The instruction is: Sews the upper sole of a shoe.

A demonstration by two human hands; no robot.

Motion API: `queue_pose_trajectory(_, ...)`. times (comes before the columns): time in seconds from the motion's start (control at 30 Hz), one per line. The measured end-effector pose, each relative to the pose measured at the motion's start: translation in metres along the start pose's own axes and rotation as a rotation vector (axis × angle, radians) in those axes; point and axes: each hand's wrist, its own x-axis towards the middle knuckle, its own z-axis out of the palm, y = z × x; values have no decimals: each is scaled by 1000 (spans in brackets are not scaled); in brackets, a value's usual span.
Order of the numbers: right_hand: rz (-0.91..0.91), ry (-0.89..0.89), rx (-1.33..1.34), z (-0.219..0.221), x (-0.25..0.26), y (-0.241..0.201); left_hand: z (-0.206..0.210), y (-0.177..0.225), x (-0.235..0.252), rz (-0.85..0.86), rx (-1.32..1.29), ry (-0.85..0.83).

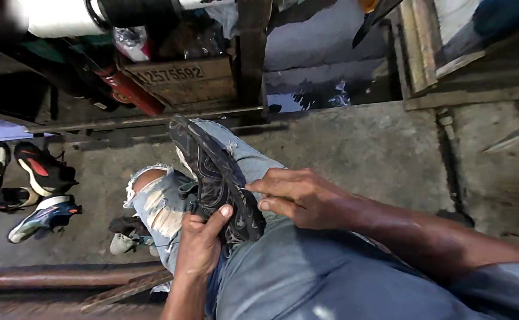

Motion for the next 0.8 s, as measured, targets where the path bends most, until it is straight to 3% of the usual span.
queue_pose_trajectory(0.8, 40, -88, -282, -5, 15, -22, 1, -5, 1, 54, 83, -51)
